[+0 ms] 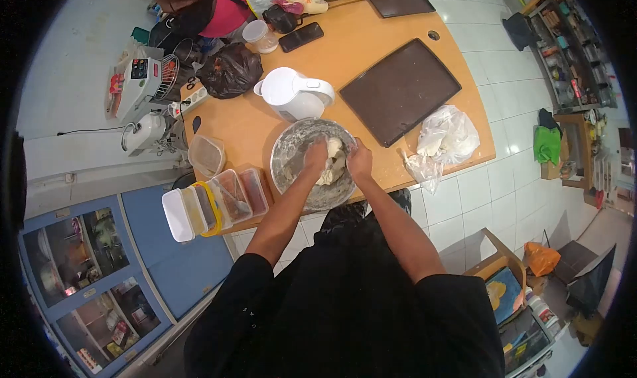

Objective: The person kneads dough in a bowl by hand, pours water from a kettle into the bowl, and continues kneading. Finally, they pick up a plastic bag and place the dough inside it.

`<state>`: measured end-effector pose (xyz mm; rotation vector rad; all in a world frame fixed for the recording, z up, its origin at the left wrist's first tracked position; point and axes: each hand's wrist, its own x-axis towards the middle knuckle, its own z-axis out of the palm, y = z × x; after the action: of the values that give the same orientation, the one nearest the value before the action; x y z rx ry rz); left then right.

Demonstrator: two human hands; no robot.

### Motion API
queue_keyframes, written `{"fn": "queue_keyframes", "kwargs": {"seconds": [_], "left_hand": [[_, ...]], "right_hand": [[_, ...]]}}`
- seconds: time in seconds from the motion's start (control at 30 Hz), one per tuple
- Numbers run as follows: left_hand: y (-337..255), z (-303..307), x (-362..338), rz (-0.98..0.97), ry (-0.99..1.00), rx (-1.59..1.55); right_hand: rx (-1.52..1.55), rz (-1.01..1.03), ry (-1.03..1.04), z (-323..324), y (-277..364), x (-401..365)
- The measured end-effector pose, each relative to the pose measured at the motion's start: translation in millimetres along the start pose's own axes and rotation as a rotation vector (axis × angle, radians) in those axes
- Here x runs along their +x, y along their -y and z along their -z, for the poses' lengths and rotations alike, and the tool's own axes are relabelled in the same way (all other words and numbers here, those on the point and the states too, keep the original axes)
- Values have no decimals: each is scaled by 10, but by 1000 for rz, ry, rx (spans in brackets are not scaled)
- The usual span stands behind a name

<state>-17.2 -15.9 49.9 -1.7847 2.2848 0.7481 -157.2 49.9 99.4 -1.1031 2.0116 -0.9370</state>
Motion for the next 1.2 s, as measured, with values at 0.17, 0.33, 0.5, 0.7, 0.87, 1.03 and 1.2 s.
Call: {"fn": "queue_keyframes", "kwargs": {"seconds": [0.17,0.33,0.5,0.7,0.87,1.03,1.2], "left_hand": [[299,25,7,-220,-39,45],[437,168,-543,-352,26,-58],[564,435,-1219,-452,-7,158],[485,531,-1129,-210,323,169],[712,-196,-766,-140,111,-14],[442,198,-632,-47,104,7],[349,246,-480,-115,-15,136]], "right_hand": [[-9,24,-27,-70,-48,74],[-52,-43,3,-18,35,60],[-13,-29,15,-49,-23,81],[18,23,-11,-51,12,54],[-56,-27,10,-25,21,83],[-14,15,-1,-34,24,69],[-61,-20,26,-2,51,86]]}}
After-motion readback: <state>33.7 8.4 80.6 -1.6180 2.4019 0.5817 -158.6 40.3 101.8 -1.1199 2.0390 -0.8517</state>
